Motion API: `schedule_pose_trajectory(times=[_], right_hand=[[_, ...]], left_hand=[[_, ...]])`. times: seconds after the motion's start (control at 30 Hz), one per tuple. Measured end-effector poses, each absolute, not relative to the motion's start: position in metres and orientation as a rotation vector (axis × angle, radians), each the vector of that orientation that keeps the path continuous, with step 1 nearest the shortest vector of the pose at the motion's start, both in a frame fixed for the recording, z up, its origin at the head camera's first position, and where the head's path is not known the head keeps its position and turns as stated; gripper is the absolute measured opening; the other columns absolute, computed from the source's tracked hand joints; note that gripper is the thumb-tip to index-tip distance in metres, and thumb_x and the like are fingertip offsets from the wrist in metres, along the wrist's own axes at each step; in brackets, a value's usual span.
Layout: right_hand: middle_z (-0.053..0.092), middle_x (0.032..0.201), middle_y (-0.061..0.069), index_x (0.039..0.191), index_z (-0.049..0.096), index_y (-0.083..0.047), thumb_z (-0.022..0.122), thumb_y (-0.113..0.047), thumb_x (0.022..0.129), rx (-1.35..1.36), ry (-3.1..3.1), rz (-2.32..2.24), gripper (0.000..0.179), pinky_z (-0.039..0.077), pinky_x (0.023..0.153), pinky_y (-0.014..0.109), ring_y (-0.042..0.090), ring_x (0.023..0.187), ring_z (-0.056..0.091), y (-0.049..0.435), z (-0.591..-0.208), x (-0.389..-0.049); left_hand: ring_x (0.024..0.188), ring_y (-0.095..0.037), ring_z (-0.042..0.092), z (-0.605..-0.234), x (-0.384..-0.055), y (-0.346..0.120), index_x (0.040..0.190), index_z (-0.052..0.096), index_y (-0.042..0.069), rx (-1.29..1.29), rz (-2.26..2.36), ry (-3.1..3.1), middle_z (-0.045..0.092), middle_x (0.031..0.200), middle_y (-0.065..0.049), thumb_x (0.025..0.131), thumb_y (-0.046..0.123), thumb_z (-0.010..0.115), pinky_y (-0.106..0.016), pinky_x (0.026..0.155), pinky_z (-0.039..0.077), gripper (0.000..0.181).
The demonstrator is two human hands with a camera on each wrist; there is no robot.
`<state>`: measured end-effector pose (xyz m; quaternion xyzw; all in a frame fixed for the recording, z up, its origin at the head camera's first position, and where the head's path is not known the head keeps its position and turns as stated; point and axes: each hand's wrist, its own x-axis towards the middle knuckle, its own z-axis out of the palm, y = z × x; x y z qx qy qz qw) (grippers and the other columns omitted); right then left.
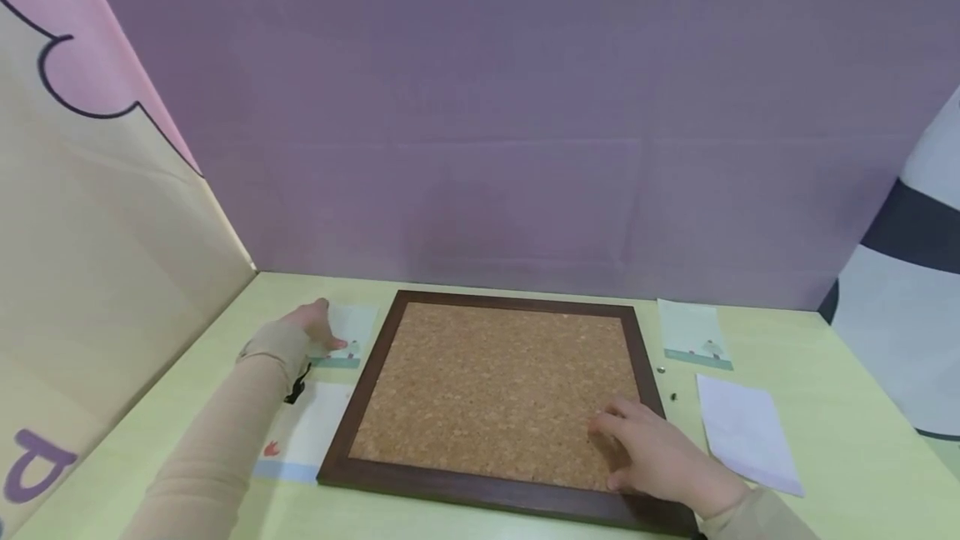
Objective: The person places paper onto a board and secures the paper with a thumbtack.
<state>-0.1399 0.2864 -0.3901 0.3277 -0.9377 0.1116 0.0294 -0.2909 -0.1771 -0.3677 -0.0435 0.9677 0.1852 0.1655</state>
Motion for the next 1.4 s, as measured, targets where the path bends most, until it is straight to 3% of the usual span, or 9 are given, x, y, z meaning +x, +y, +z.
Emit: schedule_pose_trajectory(times=[0.2, 0.43, 0.6, 0.73, 0.83, 0.97, 1.07, 1.23, 1.4], right_hand=[[0.053, 0.099, -0.007, 0.104, 0.064, -0.017, 0.085, -0.034, 0.057, 1.044, -2.831, 0.335, 0.054, 0.049, 0.071, 0.031, 0.006, 0.085, 0.050, 0.288, -0.393, -0.141], [0.054, 0.099, -0.005, 0.103, 0.064, -0.017, 0.085, -0.035, 0.056, 1.051, -2.815, 0.329, 0.054, 0.049, 0.071, 0.033, 0.009, 0.085, 0.052, 0.290, -0.393, -0.142], [0.055, 0.100, -0.003, 0.101, 0.064, -0.017, 0.086, -0.033, 0.054, 1.039, -2.832, 0.326, 0.055, 0.050, 0.074, 0.035, 0.012, 0.087, 0.054, 0.291, -0.393, -0.141], [0.054, 0.099, -0.003, 0.101, 0.064, -0.016, 0.086, -0.035, 0.054, 1.062, -2.795, 0.341, 0.056, 0.049, 0.073, 0.034, 0.011, 0.086, 0.052, 0.291, -0.394, -0.141], [0.054, 0.098, -0.003, 0.101, 0.064, -0.016, 0.085, -0.035, 0.054, 1.068, -2.783, 0.346, 0.056, 0.049, 0.073, 0.034, 0.011, 0.086, 0.052, 0.291, -0.394, -0.142], [0.054, 0.100, -0.004, 0.101, 0.063, -0.017, 0.085, -0.035, 0.055, 1.048, -2.813, 0.348, 0.054, 0.049, 0.074, 0.035, 0.012, 0.087, 0.053, 0.291, -0.394, -0.142], [0.053, 0.100, -0.004, 0.101, 0.063, -0.018, 0.085, -0.035, 0.055, 1.036, -2.821, 0.347, 0.054, 0.048, 0.074, 0.035, 0.013, 0.088, 0.052, 0.291, -0.395, -0.141], [0.053, 0.100, -0.003, 0.100, 0.063, -0.018, 0.085, -0.035, 0.054, 1.031, -2.811, 0.347, 0.055, 0.048, 0.074, 0.035, 0.014, 0.088, 0.052, 0.291, -0.397, -0.141], [0.054, 0.101, -0.003, 0.101, 0.063, -0.019, 0.085, -0.035, 0.055, 1.016, -2.854, 0.341, 0.054, 0.049, 0.075, 0.037, 0.017, 0.089, 0.053, 0.290, -0.398, -0.141]], left_hand=[[0.136, -0.052, 0.017, -0.365, -0.287, -0.180, 0.148, 0.011, -0.004, -0.128, 0.545, 2.752, 0.015, 0.148, -0.036, 0.086, 0.030, 0.069, -0.064, 0.108, 0.023, 0.091], [0.131, -0.055, 0.024, -0.365, -0.289, -0.174, 0.148, -0.002, -0.004, -0.158, 0.547, 2.776, 0.011, 0.146, -0.040, 0.085, 0.028, 0.070, -0.063, 0.107, 0.026, 0.101], [0.127, -0.052, 0.035, -0.367, -0.293, -0.169, 0.147, -0.005, -0.005, -0.160, 0.540, 2.816, 0.024, 0.143, -0.039, 0.084, 0.026, 0.071, -0.058, 0.107, 0.032, 0.103], [0.099, -0.038, 0.057, -0.372, -0.298, -0.173, 0.147, -0.015, -0.001, -0.173, 0.640, 2.746, 0.043, 0.133, -0.034, 0.086, 0.022, 0.070, -0.045, 0.088, 0.048, 0.106], [0.094, -0.032, 0.058, -0.375, -0.304, -0.178, 0.146, -0.019, 0.001, -0.168, 0.682, 2.698, 0.050, 0.131, -0.031, 0.087, 0.020, 0.069, -0.041, 0.084, 0.048, 0.108], [0.128, -0.042, 0.041, -0.376, -0.310, -0.183, 0.146, -0.008, -0.007, -0.109, 0.642, 2.730, 0.032, 0.144, -0.033, 0.088, 0.018, 0.066, -0.049, 0.109, 0.033, 0.097], [0.136, -0.046, 0.025, -0.376, -0.312, -0.185, 0.145, 0.005, -0.012, -0.082, 0.627, 2.765, 0.022, 0.148, -0.034, 0.088, 0.014, 0.064, -0.051, 0.114, 0.022, 0.086], [0.129, -0.048, 0.036, -0.378, -0.311, -0.191, 0.136, 0.025, -0.019, -0.079, 0.571, 2.835, 0.035, 0.138, -0.037, 0.086, 0.012, 0.066, -0.050, 0.111, 0.030, 0.071], [0.124, -0.047, 0.042, -0.383, -0.312, -0.198, 0.130, 0.036, -0.019, -0.091, 0.524, 2.858, 0.043, 0.132, -0.036, 0.085, 0.014, 0.067, -0.050, 0.108, 0.034, 0.064]])
